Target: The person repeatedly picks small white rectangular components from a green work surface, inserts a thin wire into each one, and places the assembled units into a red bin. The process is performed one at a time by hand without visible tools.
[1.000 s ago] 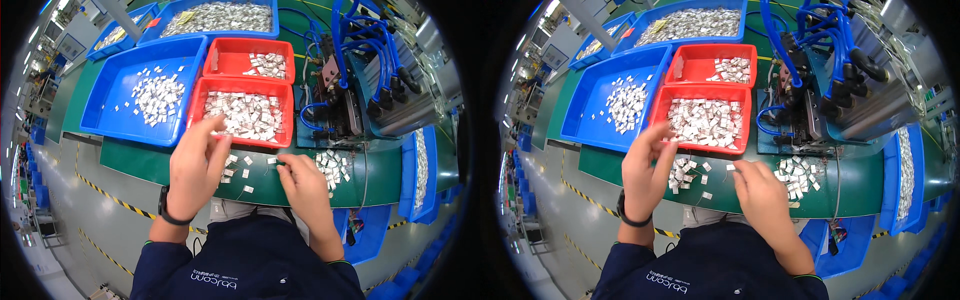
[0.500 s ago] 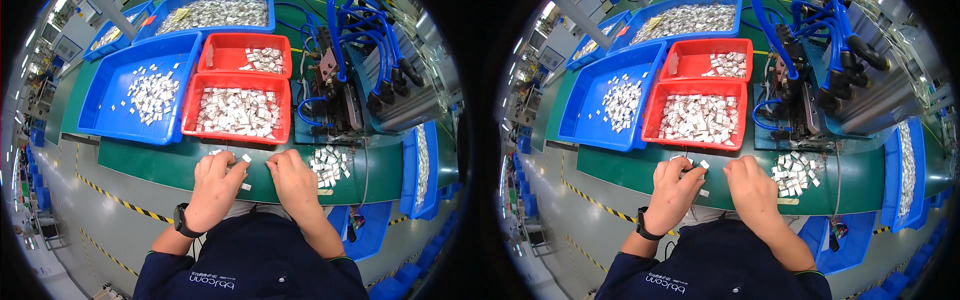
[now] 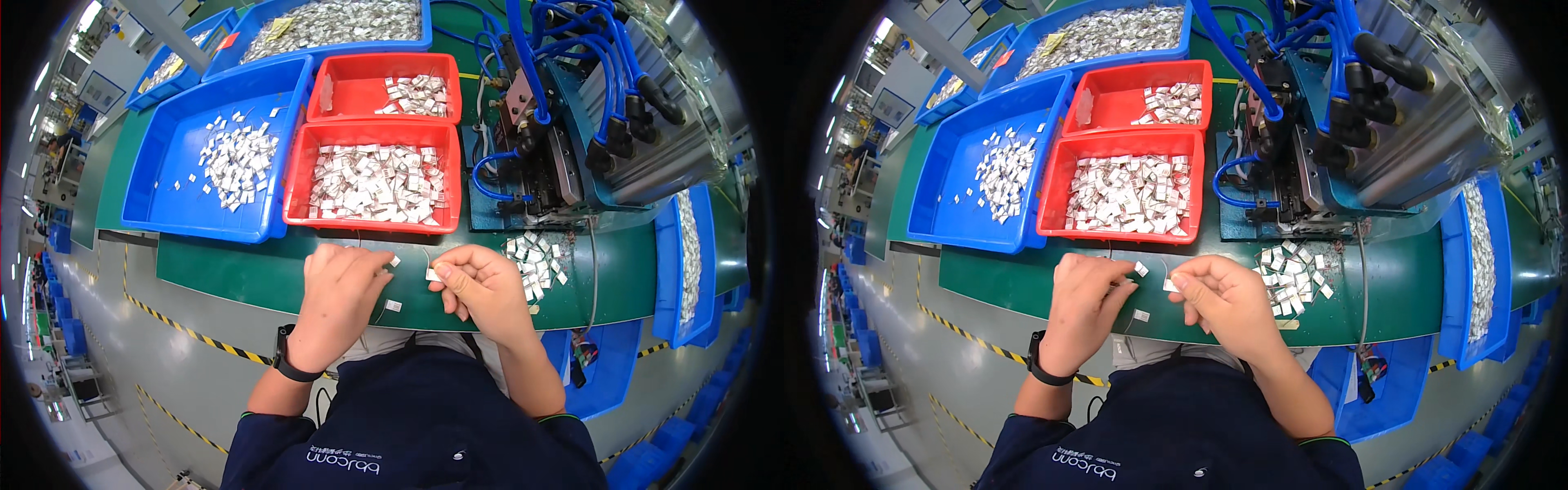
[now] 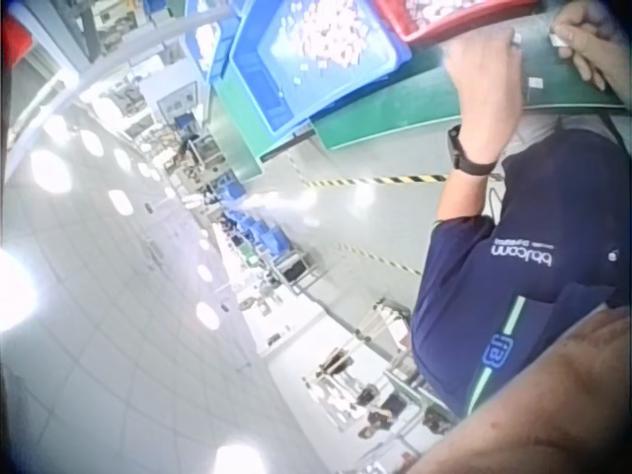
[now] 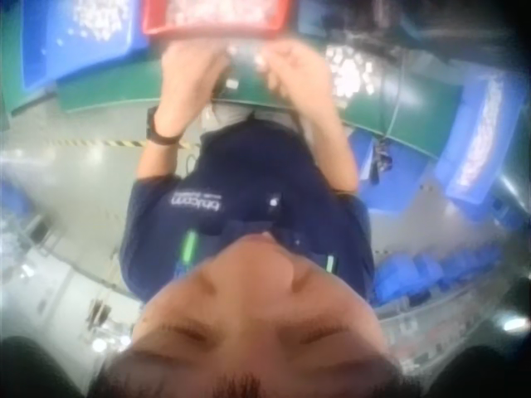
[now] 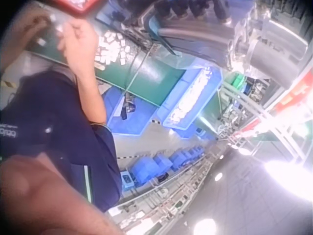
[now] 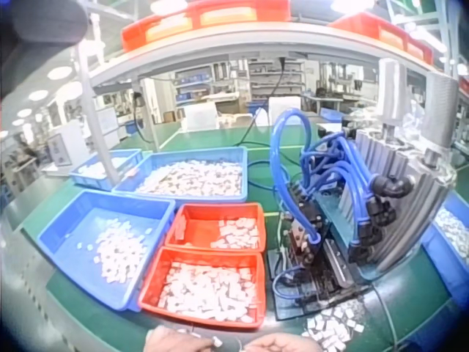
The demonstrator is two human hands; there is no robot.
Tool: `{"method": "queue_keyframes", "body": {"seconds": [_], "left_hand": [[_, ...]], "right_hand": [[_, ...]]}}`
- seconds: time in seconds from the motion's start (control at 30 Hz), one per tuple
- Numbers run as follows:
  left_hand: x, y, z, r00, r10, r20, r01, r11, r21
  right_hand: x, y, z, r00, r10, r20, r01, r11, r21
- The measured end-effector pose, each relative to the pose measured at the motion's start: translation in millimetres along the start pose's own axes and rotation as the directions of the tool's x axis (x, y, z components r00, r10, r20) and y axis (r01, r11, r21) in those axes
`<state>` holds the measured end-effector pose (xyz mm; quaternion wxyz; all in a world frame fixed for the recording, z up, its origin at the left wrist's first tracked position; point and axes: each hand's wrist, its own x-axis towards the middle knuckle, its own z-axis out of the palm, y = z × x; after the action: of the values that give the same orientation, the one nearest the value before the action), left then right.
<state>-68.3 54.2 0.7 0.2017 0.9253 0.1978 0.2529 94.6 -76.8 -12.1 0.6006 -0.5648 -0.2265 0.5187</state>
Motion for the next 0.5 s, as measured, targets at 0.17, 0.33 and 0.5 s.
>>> {"method": "queue_keyframes", "body": {"seconds": [0.17, 0.33, 0.5], "left_hand": [[1, 1, -8, 0.993, -0.074, -0.090, 0.053, 0.975, -0.214], [-11, 5, 1, 0.918, -0.396, -0.023, 0.248, 0.618, -0.746], [-5, 14, 2, 0.873, -0.480, 0.085, 0.244, 0.280, -0.929]], "right_hand": [[-4, -2, 4, 1.000, -0.017, 0.010, 0.016, 0.998, 0.068], [-8, -2, 8, 0.994, -0.105, 0.007, 0.104, 0.991, 0.089], [-13, -3, 8, 0.987, -0.159, 0.014, 0.157, 0.984, 0.088]]}}
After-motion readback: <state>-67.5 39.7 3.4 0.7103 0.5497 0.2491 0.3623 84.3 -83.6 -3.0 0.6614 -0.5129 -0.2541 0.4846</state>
